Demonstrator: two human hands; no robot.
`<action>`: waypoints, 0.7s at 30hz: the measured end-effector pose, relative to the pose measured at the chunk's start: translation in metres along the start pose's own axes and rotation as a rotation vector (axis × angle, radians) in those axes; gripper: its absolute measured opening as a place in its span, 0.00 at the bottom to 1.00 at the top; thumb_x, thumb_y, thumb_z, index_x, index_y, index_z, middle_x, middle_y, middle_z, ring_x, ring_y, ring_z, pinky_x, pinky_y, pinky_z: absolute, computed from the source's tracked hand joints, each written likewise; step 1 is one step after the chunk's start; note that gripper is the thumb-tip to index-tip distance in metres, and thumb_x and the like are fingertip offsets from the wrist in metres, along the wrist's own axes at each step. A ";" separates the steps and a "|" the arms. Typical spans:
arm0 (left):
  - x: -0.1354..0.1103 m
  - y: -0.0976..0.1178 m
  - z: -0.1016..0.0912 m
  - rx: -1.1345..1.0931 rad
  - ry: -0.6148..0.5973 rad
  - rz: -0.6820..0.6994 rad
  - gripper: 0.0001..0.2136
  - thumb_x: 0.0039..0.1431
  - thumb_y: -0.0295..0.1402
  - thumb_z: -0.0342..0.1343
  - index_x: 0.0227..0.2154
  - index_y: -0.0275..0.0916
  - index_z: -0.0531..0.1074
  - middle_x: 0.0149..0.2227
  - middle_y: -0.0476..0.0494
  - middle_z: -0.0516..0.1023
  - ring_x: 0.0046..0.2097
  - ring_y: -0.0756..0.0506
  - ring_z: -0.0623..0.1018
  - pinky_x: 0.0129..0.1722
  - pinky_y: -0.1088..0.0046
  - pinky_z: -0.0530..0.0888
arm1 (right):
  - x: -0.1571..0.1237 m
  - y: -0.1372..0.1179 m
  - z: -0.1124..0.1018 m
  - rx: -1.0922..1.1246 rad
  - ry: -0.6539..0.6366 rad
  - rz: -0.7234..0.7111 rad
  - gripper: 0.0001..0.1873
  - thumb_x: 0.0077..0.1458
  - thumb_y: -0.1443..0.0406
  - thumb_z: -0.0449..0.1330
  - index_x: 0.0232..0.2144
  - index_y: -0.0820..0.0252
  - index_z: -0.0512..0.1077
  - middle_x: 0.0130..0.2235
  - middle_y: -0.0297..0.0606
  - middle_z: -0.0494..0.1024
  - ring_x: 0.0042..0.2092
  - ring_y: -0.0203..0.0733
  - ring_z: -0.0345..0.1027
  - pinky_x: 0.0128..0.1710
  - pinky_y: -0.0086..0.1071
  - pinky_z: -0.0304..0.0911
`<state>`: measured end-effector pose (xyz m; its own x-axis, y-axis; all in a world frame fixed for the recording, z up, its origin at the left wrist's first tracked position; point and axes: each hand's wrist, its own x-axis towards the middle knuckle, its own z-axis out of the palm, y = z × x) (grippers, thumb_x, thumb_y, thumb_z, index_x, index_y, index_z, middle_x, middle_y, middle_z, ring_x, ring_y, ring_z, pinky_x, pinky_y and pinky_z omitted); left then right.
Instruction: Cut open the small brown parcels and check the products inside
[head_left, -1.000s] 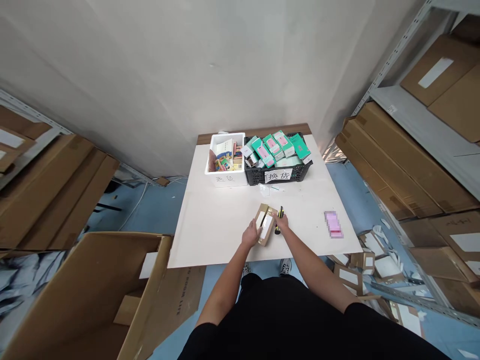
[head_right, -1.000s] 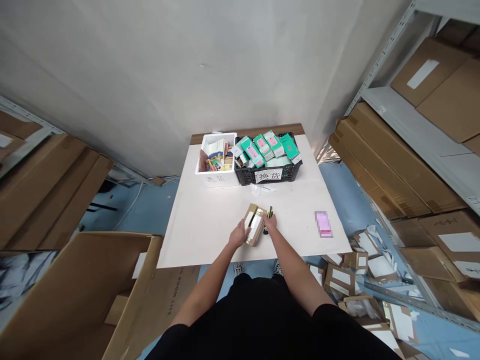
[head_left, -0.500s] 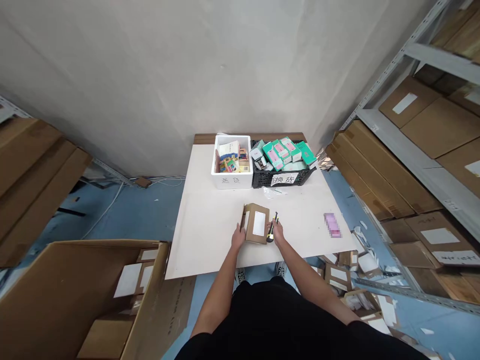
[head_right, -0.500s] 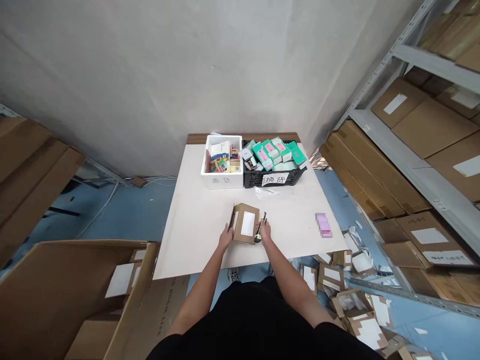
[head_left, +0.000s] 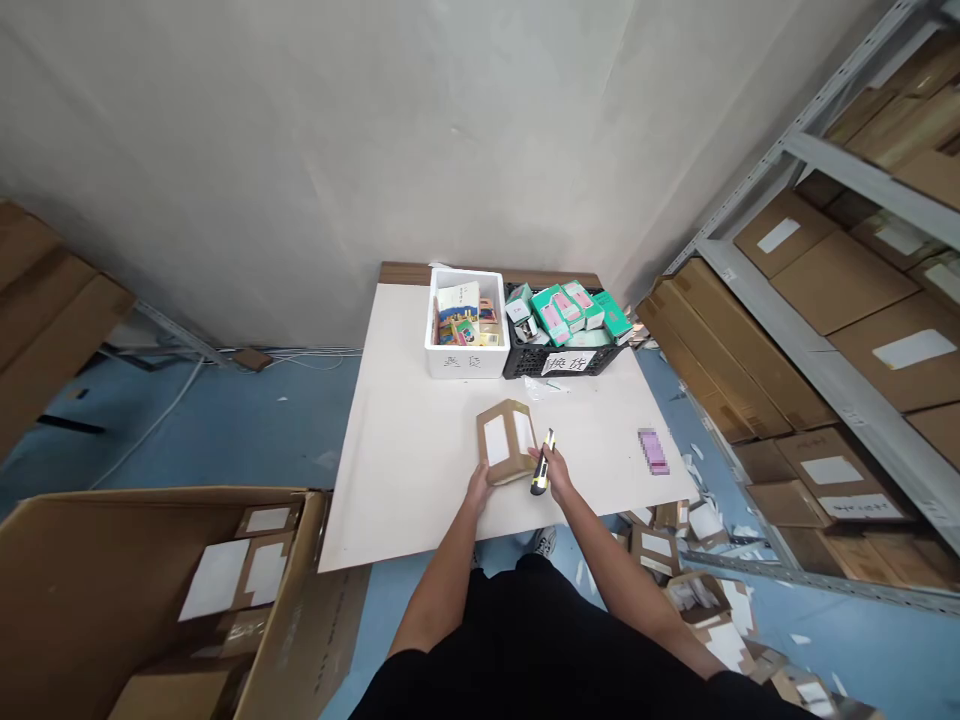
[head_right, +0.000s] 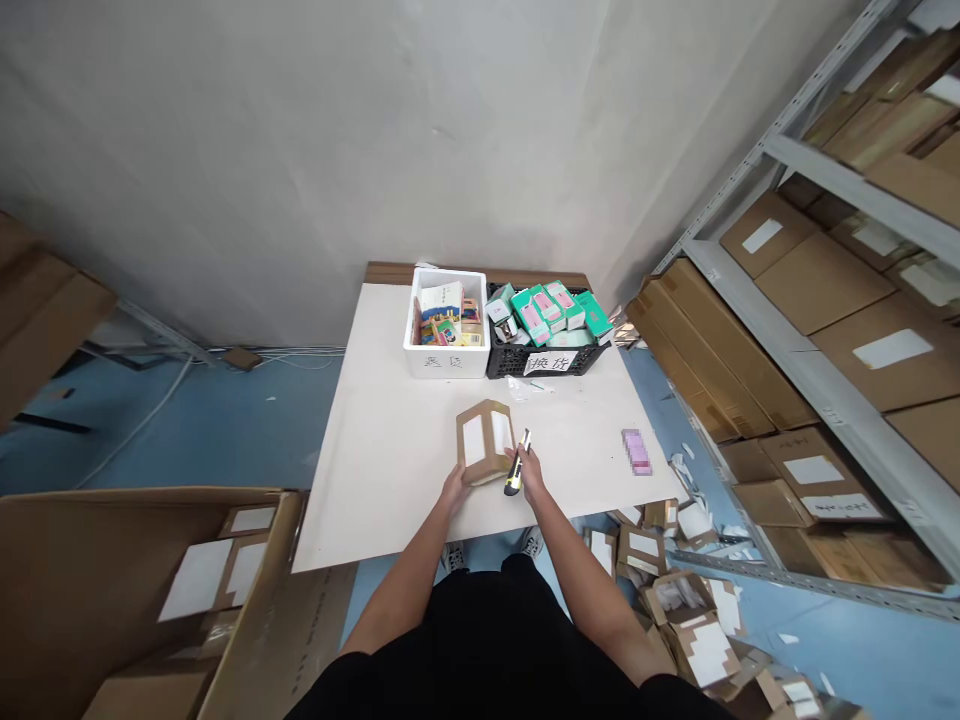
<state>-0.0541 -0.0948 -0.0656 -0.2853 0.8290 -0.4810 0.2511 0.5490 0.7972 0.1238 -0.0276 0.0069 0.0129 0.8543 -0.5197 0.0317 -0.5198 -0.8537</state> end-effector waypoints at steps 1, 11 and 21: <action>0.003 0.002 -0.001 0.016 0.025 -0.032 0.25 0.75 0.44 0.42 0.65 0.38 0.67 0.58 0.37 0.81 0.59 0.39 0.80 0.57 0.65 0.76 | -0.002 -0.004 0.002 0.039 -0.055 0.005 0.19 0.65 0.47 0.57 0.43 0.56 0.69 0.45 0.47 0.84 0.47 0.47 0.81 0.42 0.33 0.74; 0.029 0.060 -0.064 0.414 0.141 0.246 0.32 0.68 0.40 0.49 0.73 0.41 0.54 0.77 0.43 0.49 0.77 0.40 0.48 0.75 0.60 0.54 | -0.002 0.001 0.016 0.038 -0.095 0.091 0.16 0.62 0.52 0.64 0.39 0.58 0.72 0.43 0.43 0.85 0.39 0.43 0.82 0.31 0.28 0.72; 0.045 0.096 -0.057 0.968 -0.290 0.218 0.61 0.51 0.46 0.69 0.76 0.41 0.32 0.77 0.34 0.28 0.78 0.35 0.34 0.73 0.49 0.53 | 0.018 -0.034 0.039 -0.614 -0.198 -0.109 0.24 0.65 0.61 0.60 0.61 0.52 0.61 0.33 0.28 0.81 0.22 0.36 0.72 0.31 0.29 0.69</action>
<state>-0.0953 -0.0111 0.0096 0.0576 0.8443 -0.5328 0.9437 0.1281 0.3050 0.0841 0.0047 0.0252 -0.2053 0.8541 -0.4778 0.5881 -0.2826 -0.7578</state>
